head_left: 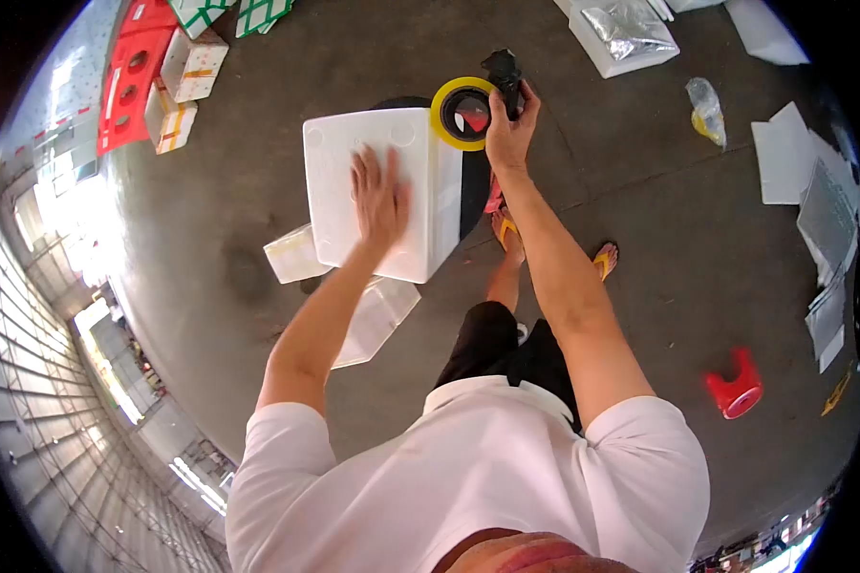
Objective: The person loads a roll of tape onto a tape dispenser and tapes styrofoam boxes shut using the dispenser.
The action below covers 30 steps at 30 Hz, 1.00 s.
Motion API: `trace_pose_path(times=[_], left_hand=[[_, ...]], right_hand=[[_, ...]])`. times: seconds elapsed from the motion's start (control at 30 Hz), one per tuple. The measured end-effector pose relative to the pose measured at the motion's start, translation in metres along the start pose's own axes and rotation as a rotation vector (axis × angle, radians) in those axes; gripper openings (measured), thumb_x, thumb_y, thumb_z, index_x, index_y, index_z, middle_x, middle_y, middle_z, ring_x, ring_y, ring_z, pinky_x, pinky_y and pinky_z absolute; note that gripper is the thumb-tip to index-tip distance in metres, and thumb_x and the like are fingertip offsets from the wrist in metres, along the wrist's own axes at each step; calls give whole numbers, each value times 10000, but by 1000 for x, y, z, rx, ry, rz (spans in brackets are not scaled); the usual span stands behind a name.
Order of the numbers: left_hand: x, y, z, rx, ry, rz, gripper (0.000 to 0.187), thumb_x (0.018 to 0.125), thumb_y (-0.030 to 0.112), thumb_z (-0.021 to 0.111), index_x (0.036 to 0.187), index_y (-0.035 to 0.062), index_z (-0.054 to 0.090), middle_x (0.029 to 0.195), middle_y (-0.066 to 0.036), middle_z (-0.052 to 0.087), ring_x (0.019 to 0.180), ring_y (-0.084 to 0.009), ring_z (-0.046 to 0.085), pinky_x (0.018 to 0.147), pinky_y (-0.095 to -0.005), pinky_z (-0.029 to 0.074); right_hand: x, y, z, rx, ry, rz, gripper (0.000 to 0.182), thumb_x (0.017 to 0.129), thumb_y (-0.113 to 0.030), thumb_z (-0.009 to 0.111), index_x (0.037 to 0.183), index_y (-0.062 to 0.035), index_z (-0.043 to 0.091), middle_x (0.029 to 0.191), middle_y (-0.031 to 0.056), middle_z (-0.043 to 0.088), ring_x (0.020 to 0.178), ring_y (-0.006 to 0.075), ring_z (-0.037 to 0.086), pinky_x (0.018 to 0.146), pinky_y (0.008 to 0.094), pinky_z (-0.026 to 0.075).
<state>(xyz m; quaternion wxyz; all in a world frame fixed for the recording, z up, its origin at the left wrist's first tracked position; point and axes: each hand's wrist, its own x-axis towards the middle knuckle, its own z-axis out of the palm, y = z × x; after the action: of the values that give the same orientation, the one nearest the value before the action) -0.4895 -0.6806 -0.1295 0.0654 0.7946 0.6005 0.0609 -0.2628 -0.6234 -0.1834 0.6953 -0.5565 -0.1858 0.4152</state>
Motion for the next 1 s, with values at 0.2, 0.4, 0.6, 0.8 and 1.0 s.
trace_pose_path(times=[0.2, 0.4, 0.6, 0.8, 1.0], left_hand=[[15, 36, 13, -20, 154, -363, 571, 990, 404, 365, 1480, 114, 325, 1545, -260, 166, 1424, -469, 109, 1151, -543, 79], [72, 36, 23, -50, 291, -996, 591, 995, 421, 351, 1505, 135, 263, 1543, -279, 141, 1435, -454, 74, 1161, -520, 56], [29, 19, -6, 17, 1, 60, 596, 980, 387, 406, 1499, 125, 278, 1546, -267, 151, 1435, -446, 101, 1159, -518, 92], [78, 3, 11, -41, 171, -670, 665, 983, 496, 328, 1511, 104, 230, 1544, -292, 105, 1439, -448, 66, 1163, -507, 54], [5, -27, -6, 16, 52, -277, 663, 975, 488, 373, 1508, 113, 247, 1540, -290, 131, 1436, -450, 81, 1158, -525, 80]], right_hand=[[-119, -30, -81, -16, -171, 146, 535, 914, -71, 590, 1373, 34, 338, 1265, 174, 514, 1156, 217, 532, 991, 325, 413], [-97, -39, -61, 0, -53, 147, 547, 911, -85, 604, 1382, 11, 342, 1249, 157, 519, 1115, 206, 545, 969, 314, 426], [-66, -20, -39, -42, -163, 123, 562, 878, -137, 668, 1352, 9, 404, 1229, 152, 544, 1118, 208, 541, 967, 306, 421], [-125, -25, -56, -36, -188, 267, 571, 882, -130, 660, 1379, -47, 392, 1222, 137, 541, 1095, 201, 548, 967, 315, 421], [-55, -21, 28, 37, 12, 40, 538, 884, -130, 660, 1336, 14, 406, 1215, 138, 542, 1098, 204, 542, 973, 322, 418]])
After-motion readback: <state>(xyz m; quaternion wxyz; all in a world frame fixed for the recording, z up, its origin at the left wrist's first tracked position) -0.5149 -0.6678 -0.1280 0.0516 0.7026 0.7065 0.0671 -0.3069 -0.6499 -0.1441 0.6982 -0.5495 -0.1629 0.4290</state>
